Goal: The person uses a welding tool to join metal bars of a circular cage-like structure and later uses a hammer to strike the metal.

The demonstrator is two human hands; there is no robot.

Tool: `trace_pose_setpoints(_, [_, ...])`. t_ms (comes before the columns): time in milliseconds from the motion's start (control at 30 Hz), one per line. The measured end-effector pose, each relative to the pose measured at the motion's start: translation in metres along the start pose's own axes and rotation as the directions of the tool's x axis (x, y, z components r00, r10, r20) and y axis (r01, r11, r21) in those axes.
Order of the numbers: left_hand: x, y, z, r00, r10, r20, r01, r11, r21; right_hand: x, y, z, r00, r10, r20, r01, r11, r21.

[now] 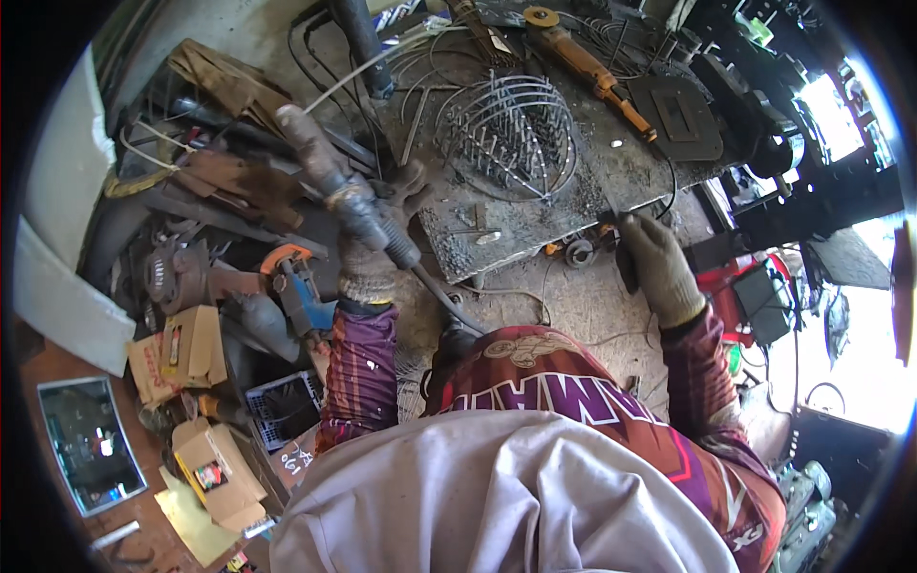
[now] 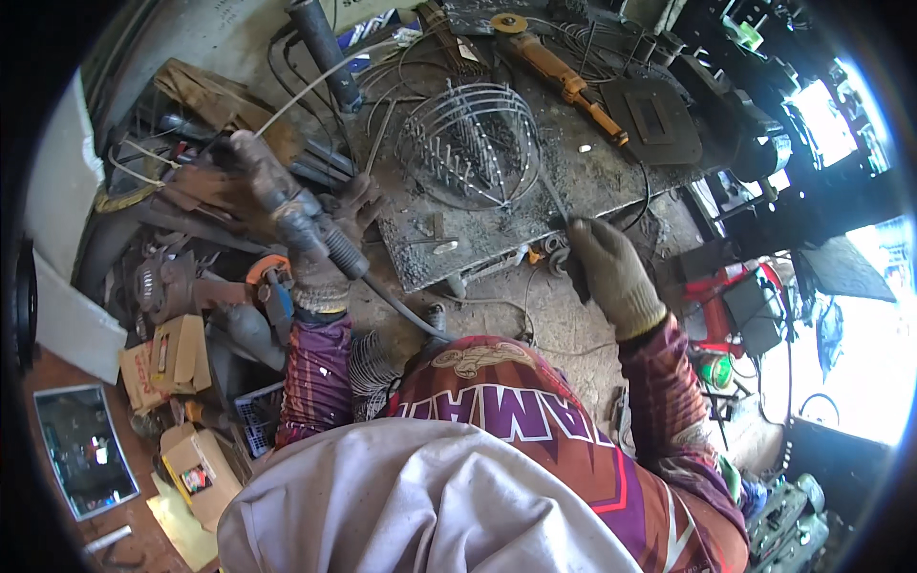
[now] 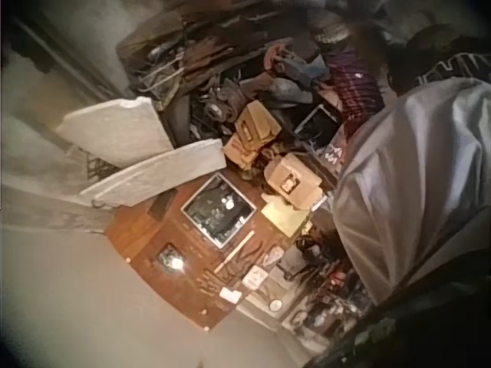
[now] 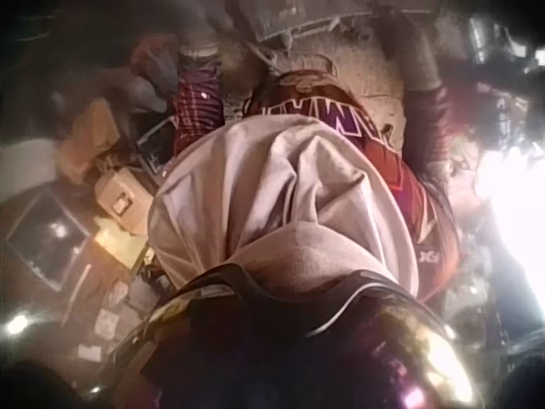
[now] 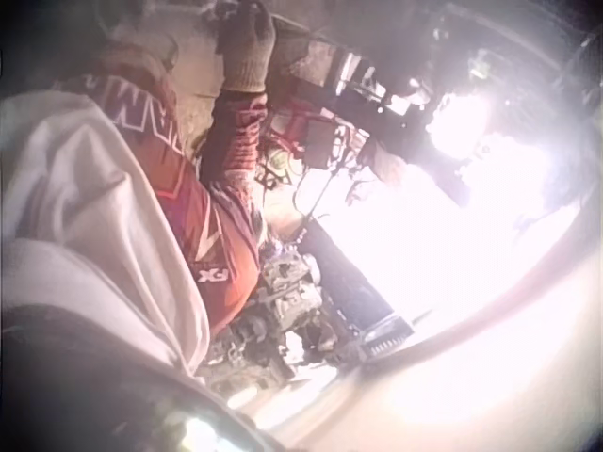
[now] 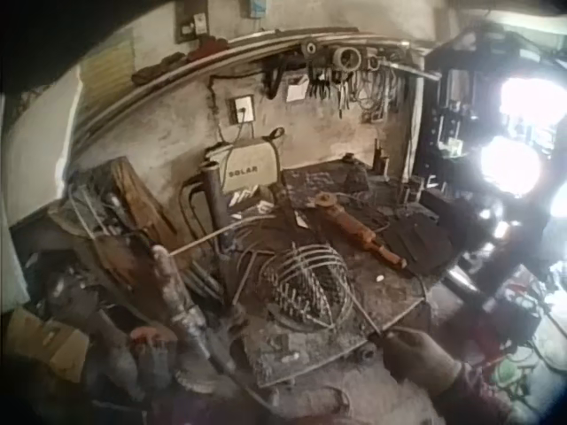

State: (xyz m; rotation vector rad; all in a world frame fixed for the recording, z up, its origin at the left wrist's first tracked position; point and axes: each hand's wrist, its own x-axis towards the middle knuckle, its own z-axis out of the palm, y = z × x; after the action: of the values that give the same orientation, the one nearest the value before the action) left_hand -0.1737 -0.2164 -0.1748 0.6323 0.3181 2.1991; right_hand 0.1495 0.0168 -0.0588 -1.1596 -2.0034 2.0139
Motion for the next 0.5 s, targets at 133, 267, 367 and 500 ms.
trace_pose_setpoints(133, [0.018, -0.017, -0.053, 0.994, -0.072, -0.082, 0.084, 0.984, 0.158, -0.006, 0.007, 0.027, 0.958, -0.045, -0.282, -0.018, 0.977, -0.215])
trace_pose_setpoints(267, [0.020, -0.022, -0.116, 0.979, -0.067, -0.190, 0.179, 0.726, 0.664, 0.001, -0.068, 0.046, 0.871, -0.490, -0.021, 0.171, 0.344, -0.923])
trace_pose_setpoints(367, [0.025, -0.030, -0.146, 0.955, -0.023, 0.296, -0.292, -0.258, 0.921, 0.007, -0.110, 0.065, 0.888, -0.456, -0.055, 0.089, 0.289, -0.953])
trace_pose_setpoints(500, [0.030, -0.029, -0.100, 0.970, -0.217, -0.113, 0.236, 0.709, 0.664, 0.018, -0.143, 0.093, 0.928, -0.352, -0.124, -0.064, 0.178, -0.982])
